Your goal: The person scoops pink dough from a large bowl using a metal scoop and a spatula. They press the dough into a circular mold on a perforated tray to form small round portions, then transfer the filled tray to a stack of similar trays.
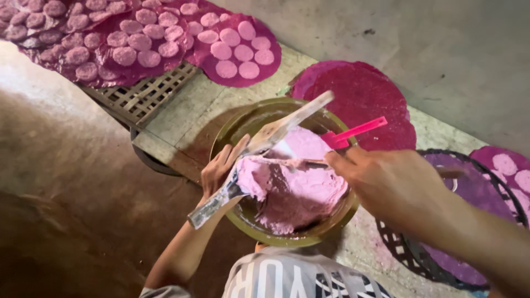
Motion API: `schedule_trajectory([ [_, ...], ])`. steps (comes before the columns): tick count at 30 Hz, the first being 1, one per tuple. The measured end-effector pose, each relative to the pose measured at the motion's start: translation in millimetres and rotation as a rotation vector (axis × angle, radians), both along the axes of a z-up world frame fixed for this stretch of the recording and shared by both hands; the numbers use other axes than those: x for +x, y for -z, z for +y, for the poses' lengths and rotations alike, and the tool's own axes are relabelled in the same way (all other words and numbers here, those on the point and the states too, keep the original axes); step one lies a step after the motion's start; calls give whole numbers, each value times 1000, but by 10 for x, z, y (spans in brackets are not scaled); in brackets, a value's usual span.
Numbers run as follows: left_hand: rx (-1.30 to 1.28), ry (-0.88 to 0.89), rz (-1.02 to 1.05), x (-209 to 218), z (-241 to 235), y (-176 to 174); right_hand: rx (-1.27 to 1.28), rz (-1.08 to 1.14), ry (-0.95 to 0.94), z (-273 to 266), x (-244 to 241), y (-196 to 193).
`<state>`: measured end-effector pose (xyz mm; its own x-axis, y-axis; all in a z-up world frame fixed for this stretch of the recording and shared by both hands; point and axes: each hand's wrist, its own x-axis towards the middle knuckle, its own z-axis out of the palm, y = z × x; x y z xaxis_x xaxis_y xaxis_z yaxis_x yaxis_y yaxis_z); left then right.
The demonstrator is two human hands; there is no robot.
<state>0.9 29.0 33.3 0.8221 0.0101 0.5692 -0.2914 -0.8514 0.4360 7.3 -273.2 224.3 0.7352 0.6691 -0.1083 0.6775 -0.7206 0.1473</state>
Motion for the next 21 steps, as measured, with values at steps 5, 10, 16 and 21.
schedule_trajectory([
  [5,9,10,-59,27,-130,11,-204,78,-70,460,30,36],
  [10,-87,228,-146,43,-220,222,-212,-105,-319,881,6,602],
  [16,-359,130,33,105,209,351,24,84,100,56,72,702],
  [21,-417,-3,-282,259,23,398,765,378,349,639,201,1551],
])
